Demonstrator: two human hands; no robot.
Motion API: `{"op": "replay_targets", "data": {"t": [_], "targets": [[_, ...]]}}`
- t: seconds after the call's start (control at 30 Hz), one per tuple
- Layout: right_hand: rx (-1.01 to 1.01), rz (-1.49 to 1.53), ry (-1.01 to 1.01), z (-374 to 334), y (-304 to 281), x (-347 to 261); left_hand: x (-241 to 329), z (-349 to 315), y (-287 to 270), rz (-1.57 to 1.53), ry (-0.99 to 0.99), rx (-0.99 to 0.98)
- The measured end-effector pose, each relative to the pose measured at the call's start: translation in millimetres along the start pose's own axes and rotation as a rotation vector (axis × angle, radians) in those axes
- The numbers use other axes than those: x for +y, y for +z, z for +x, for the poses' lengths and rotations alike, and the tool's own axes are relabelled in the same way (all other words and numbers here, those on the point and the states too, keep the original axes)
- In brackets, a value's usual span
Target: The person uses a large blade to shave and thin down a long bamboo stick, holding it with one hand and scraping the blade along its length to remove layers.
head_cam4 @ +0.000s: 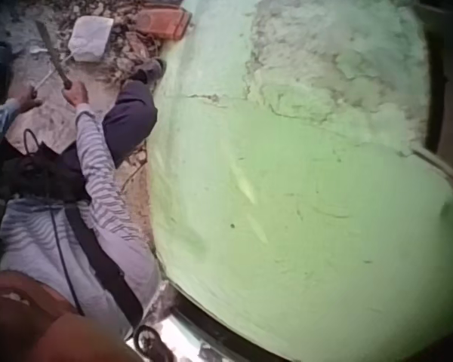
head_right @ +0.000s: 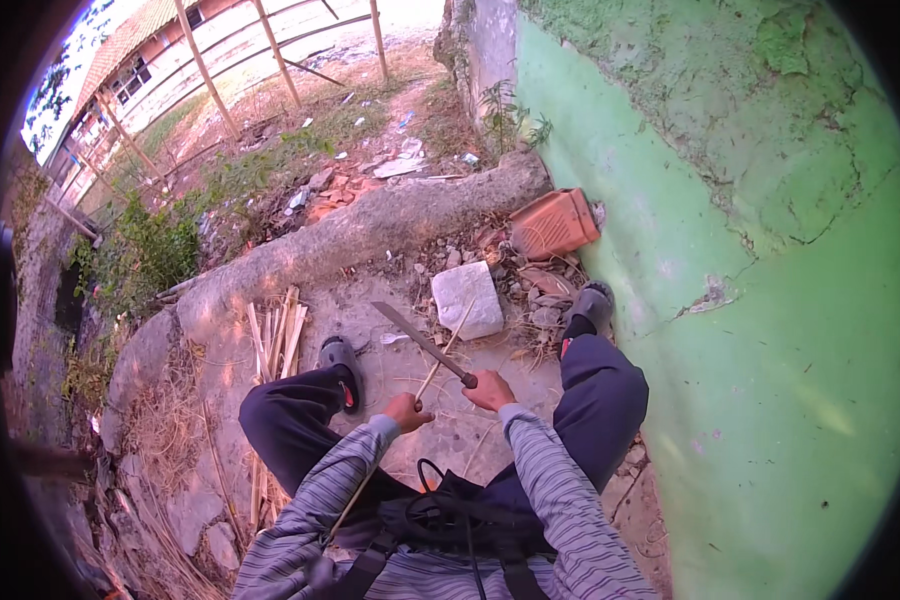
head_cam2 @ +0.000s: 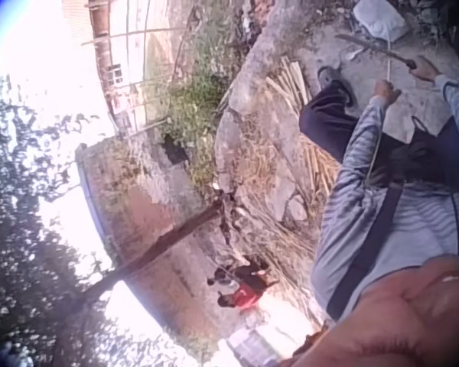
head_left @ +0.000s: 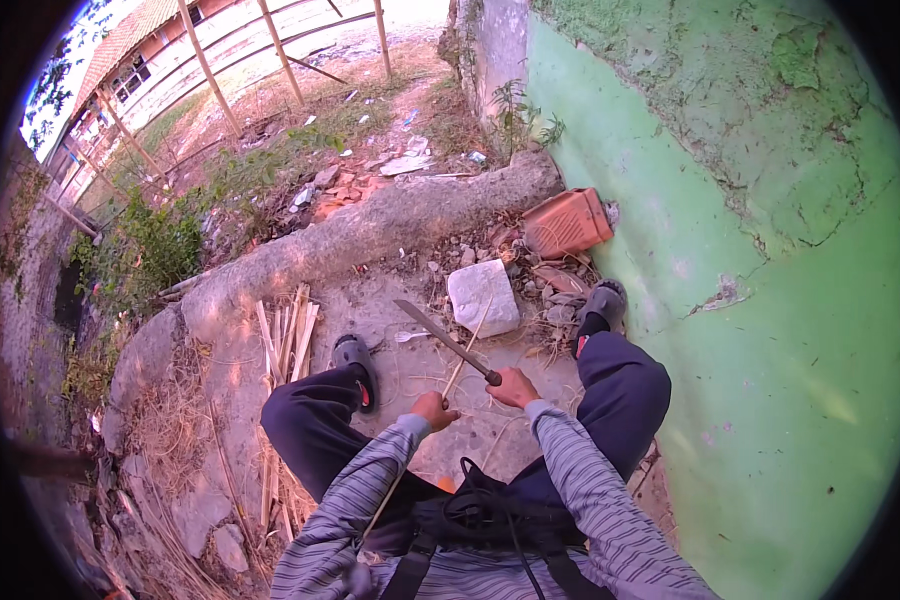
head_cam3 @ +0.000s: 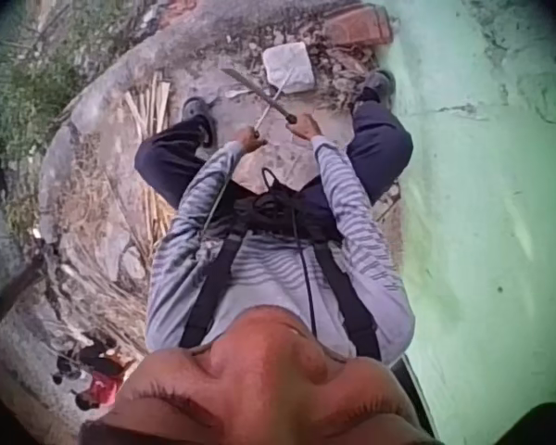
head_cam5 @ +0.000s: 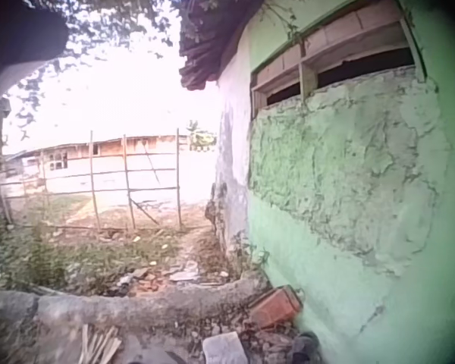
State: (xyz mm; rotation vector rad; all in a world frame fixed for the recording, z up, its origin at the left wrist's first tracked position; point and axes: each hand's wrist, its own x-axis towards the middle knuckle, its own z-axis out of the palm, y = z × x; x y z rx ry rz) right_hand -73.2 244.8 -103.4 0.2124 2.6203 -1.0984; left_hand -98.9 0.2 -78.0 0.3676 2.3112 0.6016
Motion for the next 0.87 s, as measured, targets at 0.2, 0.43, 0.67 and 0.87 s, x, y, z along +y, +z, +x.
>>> {"op": "replay_targets", "data": {"t": [0.2, 0.43, 0.67, 0.87], "targets": [[-0.140, -0.044, -0.014, 2.3, 21.8, 11.2, -14.7, 28.6, 10.4, 0.026, -0.085, -0.039], [-0.180, 0.046, 0.019, 4.1, 26.3, 18.2, -11.6, 37.6, 17.1, 0.005, -0.070, -0.035], [-0.135, 0.117, 0.119, 12.7, 33.1, 20.9, -11.3, 36.9, 15.8, 0.021, -0.124, -0.071], [-0.183, 0.088, 0.025, 8.7, 29.8, 19.2, -2.3, 34.1, 8.0, 0.057, -0.166, -0.085]]}}
